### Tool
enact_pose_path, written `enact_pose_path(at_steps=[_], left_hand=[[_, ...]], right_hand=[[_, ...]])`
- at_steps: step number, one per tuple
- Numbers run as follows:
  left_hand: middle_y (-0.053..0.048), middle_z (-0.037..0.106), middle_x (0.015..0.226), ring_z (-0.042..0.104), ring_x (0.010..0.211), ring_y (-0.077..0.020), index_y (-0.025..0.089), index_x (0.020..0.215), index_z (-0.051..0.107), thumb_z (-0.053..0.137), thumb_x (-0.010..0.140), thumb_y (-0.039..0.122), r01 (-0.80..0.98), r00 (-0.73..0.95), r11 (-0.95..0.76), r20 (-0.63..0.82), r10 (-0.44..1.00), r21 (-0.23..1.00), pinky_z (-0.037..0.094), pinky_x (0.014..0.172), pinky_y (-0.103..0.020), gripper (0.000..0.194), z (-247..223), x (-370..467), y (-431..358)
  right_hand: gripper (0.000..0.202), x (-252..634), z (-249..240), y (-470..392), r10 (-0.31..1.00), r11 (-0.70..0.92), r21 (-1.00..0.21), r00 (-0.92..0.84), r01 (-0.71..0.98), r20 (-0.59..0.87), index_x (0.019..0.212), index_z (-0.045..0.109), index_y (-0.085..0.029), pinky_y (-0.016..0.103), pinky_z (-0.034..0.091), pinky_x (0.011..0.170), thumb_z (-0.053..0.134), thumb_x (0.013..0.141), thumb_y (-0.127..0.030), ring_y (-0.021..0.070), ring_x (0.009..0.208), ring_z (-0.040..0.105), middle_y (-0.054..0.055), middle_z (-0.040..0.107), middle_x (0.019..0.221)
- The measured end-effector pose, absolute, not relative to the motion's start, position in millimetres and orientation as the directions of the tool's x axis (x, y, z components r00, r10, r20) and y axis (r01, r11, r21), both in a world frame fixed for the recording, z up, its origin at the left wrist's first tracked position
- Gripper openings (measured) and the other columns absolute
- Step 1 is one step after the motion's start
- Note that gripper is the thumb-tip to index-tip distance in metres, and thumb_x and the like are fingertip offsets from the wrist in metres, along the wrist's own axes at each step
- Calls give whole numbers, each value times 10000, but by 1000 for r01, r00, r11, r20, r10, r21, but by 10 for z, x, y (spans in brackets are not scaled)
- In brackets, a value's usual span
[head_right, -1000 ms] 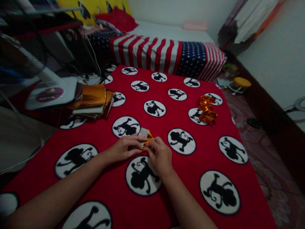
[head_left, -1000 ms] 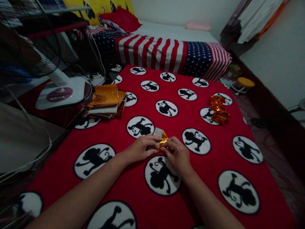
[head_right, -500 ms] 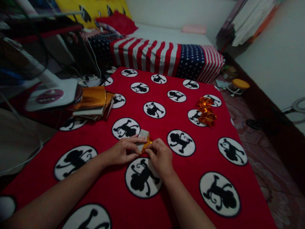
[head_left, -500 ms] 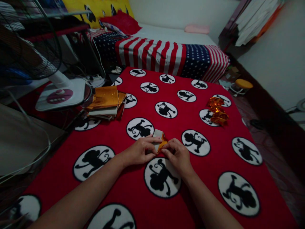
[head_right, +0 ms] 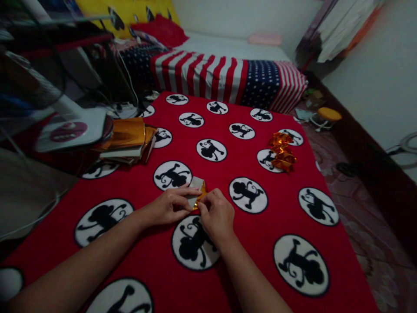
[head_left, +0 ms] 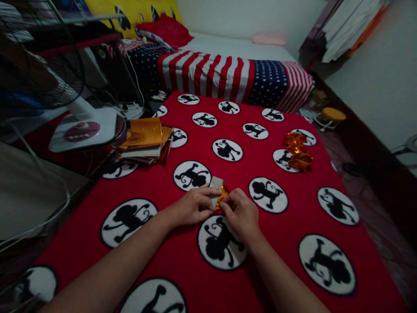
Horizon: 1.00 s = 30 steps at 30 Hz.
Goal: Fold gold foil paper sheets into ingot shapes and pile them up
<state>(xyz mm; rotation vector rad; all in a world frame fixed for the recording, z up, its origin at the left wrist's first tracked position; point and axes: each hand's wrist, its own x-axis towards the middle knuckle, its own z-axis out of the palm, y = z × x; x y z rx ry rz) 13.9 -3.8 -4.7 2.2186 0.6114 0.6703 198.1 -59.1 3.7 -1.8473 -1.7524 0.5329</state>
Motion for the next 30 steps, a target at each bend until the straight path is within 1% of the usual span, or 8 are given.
enact_pose_path(at_steps=[7,11,14,16,21,25,29,30], left_hand=[[-77,621,1300,605,1167,-202,208,811,730,614,757,78,222,740,-606,272,614,763,289,1153,-463,183,-38,137,-50],[-75,654,1251,622,1140,-208,197,765,728,623,775,120,248,714,-569,248,654,784,305,1148,-460,131,-16,165,-66],[-81,696,1172,641,1108,-216,188,679,714,630,803,182,283,644,-520,242,726,806,369,1108,-451,150,-41,232,-94],[-84,716,1124,646,1101,-222,182,631,694,635,805,196,302,585,-491,248,772,817,399,1082,-445,184,-75,282,-121],[-99,722,1103,655,1084,-222,165,591,624,661,755,140,310,508,-453,258,822,836,401,1079,-441,170,-120,347,-178],[-93,718,1104,639,1108,-221,170,656,622,664,737,117,295,513,-468,275,813,833,426,1058,-426,106,-119,342,-179],[-82,710,1112,639,1100,-211,182,762,691,680,764,151,296,541,-523,310,781,800,447,1038,-402,33,-145,327,-161],[-77,704,1124,637,1099,-206,191,798,710,685,772,164,296,551,-537,318,772,790,449,1036,-395,45,-154,323,-158]], right_hand=[[82,1977,81,-556,995,-57,-596,95,801,32,686,623,-229,243,315,558,642,765,-220,121,663,558,-28,596,772],[79,1967,98,-550,994,-65,-593,102,802,29,688,628,-231,243,310,556,640,763,-209,119,660,561,-30,600,773],[82,1963,88,-549,993,-60,-590,107,805,45,683,628,-230,245,303,550,644,762,-210,122,654,557,-24,599,767],[84,1964,78,-549,993,-63,-585,109,808,45,680,625,-229,244,300,548,650,757,-211,123,656,557,-24,598,767],[78,1963,75,-550,994,-67,-580,107,812,35,689,623,-228,243,307,559,643,759,-199,123,667,561,-24,598,778],[80,1959,78,-549,994,-63,-580,102,812,35,688,624,-227,244,316,565,642,762,-203,126,678,569,-22,598,780],[87,1965,62,-546,994,-58,-575,103,816,47,681,618,-227,245,315,556,646,764,-222,125,667,569,-23,600,773],[89,1966,58,-546,993,-54,-573,103,818,53,681,616,-227,245,312,550,646,765,-229,125,655,565,-21,599,770]])
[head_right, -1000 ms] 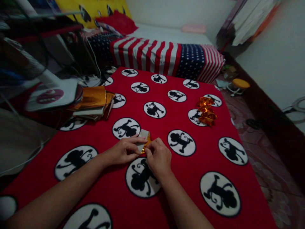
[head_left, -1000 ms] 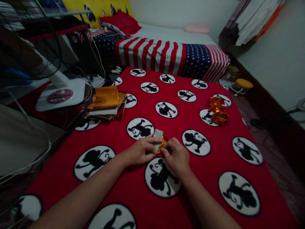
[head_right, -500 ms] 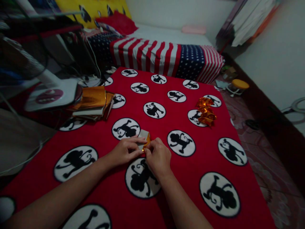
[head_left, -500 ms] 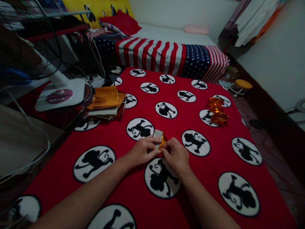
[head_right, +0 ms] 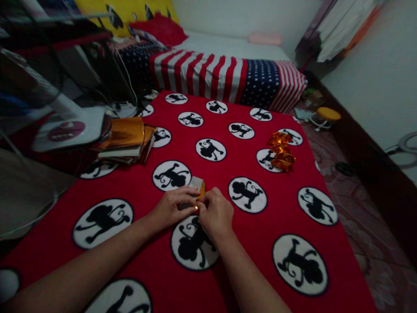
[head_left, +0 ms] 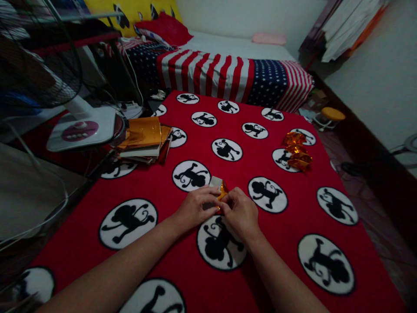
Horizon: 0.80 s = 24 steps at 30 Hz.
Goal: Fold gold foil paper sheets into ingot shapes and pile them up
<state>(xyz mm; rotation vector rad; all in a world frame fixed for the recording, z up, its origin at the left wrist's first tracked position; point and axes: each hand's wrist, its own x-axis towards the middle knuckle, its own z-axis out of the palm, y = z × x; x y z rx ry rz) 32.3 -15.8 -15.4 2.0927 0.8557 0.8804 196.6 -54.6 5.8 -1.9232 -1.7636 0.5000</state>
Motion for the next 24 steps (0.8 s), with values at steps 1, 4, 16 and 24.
enact_pose_path(at_steps=[1,4,16,24], left_hand=[[-71,699,1136,635,1102,-202,201,833,724,689,778,174,296,558,-548,325,764,782,450,1036,-390,71,-162,320,-155],[-63,688,1160,628,1112,-198,221,883,743,697,780,180,300,575,-571,333,748,764,444,1044,-384,120,-180,313,-151],[-72,717,1093,645,1101,-230,204,767,749,711,761,191,315,573,-553,309,759,771,428,1060,-430,40,-228,304,-125],[-76,728,1066,655,1078,-222,201,756,757,725,752,181,296,555,-559,337,760,774,494,981,-375,38,-218,319,-130]], right_hand=[[89,1967,56,-547,993,-50,-570,102,820,58,683,614,-226,245,310,545,644,766,-232,124,646,561,-19,600,770],[63,1962,56,-552,993,-43,-556,97,830,68,709,611,-229,245,312,548,637,766,-222,129,656,564,-14,609,787],[87,2186,-42,-543,989,-49,-789,141,613,49,815,565,-203,237,390,550,610,755,-160,121,570,520,-32,564,679],[289,1986,-55,-974,951,250,-495,-115,832,287,1176,613,-187,272,436,699,454,936,-177,170,817,552,72,581,933]])
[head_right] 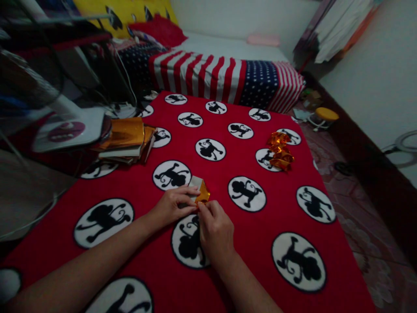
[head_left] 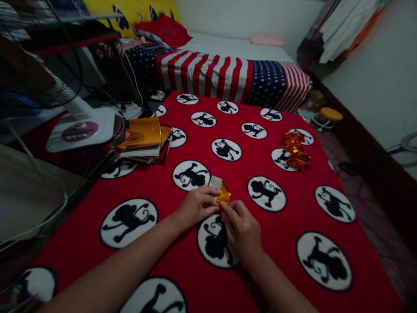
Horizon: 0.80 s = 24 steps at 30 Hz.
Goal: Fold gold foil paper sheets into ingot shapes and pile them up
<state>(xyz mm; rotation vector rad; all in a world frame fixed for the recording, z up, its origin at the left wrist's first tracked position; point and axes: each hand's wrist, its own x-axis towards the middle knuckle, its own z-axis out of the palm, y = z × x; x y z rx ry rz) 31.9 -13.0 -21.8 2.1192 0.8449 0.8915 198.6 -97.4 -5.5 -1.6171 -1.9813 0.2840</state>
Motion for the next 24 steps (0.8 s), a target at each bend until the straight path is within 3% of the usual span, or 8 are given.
enact_pose_path(at_steps=[3,6,10,14,19,21,24], left_hand=[[-74,730,1065,652,1086,-224,202,765,758,730,752,190,297,545,-561,345,764,773,473,1012,-389,33,-238,320,-129],[-70,729,1071,649,1094,-225,202,756,758,722,756,179,301,549,-551,331,767,778,461,1026,-399,43,-237,321,-129],[-75,729,1067,657,1078,-226,199,745,758,721,752,172,299,552,-546,325,768,783,458,1029,-408,47,-221,323,-133],[-75,725,1070,651,1085,-220,204,756,763,721,749,160,299,549,-535,316,774,790,458,1030,-399,60,-214,320,-136],[-75,726,1061,646,1091,-218,200,767,762,718,752,159,291,547,-538,323,772,791,482,999,-383,62,-205,311,-138],[-72,725,1066,645,1094,-219,203,763,760,711,755,155,296,550,-536,318,772,790,480,1001,-388,69,-200,311,-142],[-69,724,1068,642,1099,-218,203,753,754,704,763,164,299,545,-536,320,775,790,477,1004,-388,64,-198,316,-146]], right_hand=[[337,1975,-89,-1077,955,242,-326,-164,914,248,1238,603,-190,298,411,682,466,931,-168,193,810,518,74,571,888],[373,2088,-80,-1103,968,200,-267,-147,943,206,1264,600,-214,309,396,682,493,910,-162,198,799,497,74,551,882],[343,2209,-47,-1086,979,148,-299,-97,943,179,1225,629,-234,299,394,689,503,910,-186,184,783,497,60,533,872],[395,2111,-44,-1069,977,153,-321,-94,935,192,1319,559,-223,299,388,682,486,931,-230,180,777,491,69,531,908],[365,2035,-8,-1037,974,182,-280,-134,943,182,1266,601,-314,308,357,676,532,911,-264,194,791,487,48,530,859],[305,2082,8,-999,976,153,-326,-91,933,196,1188,649,-317,300,362,672,524,915,-265,183,772,495,38,526,842],[253,2169,3,-902,966,108,-487,24,867,257,987,706,-221,280,397,676,461,948,-267,158,753,521,38,527,834]])
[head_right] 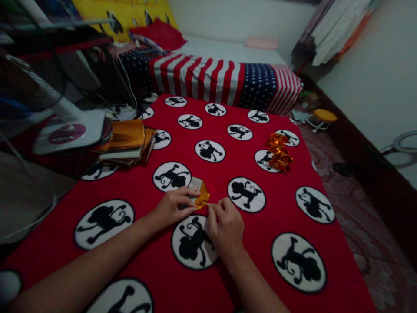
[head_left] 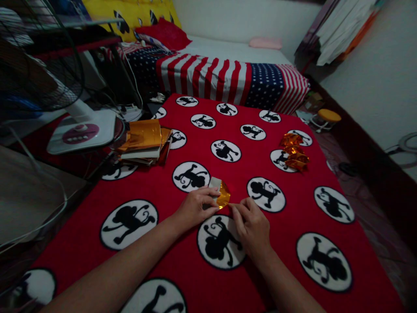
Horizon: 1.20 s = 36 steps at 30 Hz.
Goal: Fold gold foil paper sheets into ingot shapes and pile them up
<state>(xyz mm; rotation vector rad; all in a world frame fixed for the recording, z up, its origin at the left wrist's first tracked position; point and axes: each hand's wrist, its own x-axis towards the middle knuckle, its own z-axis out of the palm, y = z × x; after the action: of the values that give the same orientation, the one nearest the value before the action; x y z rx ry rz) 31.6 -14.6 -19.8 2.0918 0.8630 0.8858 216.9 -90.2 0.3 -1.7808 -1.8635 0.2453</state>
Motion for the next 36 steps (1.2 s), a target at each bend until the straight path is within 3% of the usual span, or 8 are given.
enact_pose_path(at_steps=[3,6,12,18,20,25,30,36], left_hand=[[-70,723,1064,644,1087,-214,198,753,744,706,764,171,299,545,-554,338,767,777,491,981,-373,48,-203,318,-145],[-68,716,1065,642,1079,-209,194,778,732,715,760,175,316,555,-584,354,753,748,496,967,-368,31,-195,311,-146],[-67,648,1133,599,1067,-191,198,829,705,695,788,207,356,596,-675,399,697,646,487,927,-348,43,-115,308,-148],[-60,630,1050,547,1023,-214,220,905,714,706,786,282,472,640,-720,364,676,508,441,908,-390,134,6,345,-21],[-54,647,996,549,982,-214,220,856,722,704,790,302,492,684,-754,342,645,435,428,894,-397,107,67,381,49],[-64,656,1133,524,1132,-262,206,824,711,710,780,282,444,795,-863,339,503,240,352,975,-436,89,128,466,221],[-43,710,1006,627,993,-187,210,955,670,635,843,305,382,833,-880,307,460,284,332,999,-383,151,10,435,286],[-69,694,1085,615,1060,-206,198,1092,613,655,835,323,438,811,-852,282,512,287,350,953,-371,289,-19,401,230]], right_hand=[[254,2201,-17,-777,945,86,-572,116,816,307,1081,655,-170,268,438,721,455,949,-253,162,833,559,62,563,951],[332,2163,-11,-673,958,84,-494,66,865,279,1247,580,-205,275,448,733,486,932,-257,187,921,561,74,564,1054],[257,2092,61,-609,970,130,-302,-58,944,238,1122,653,-237,275,410,692,468,949,-280,185,868,543,71,561,992],[228,2128,69,-589,968,161,-244,-105,956,228,1080,667,-253,259,367,657,485,943,-267,158,796,525,60,558,955],[222,2129,55,-582,968,159,-246,-102,956,230,1068,668,-249,257,358,647,484,946,-275,155,789,524,58,557,949],[228,2121,14,-581,962,162,-275,-89,948,259,1059,661,-231,254,358,640,461,959,-276,152,791,529,59,563,965],[239,2125,-8,-596,958,172,-306,-86,937,275,1105,649,-237,261,381,664,464,958,-266,157,804,535,58,572,977],[233,2127,27,-584,971,110,-402,-12,909,240,1109,642,-217,260,409,677,486,937,-244,169,849,576,65,587,1001]])
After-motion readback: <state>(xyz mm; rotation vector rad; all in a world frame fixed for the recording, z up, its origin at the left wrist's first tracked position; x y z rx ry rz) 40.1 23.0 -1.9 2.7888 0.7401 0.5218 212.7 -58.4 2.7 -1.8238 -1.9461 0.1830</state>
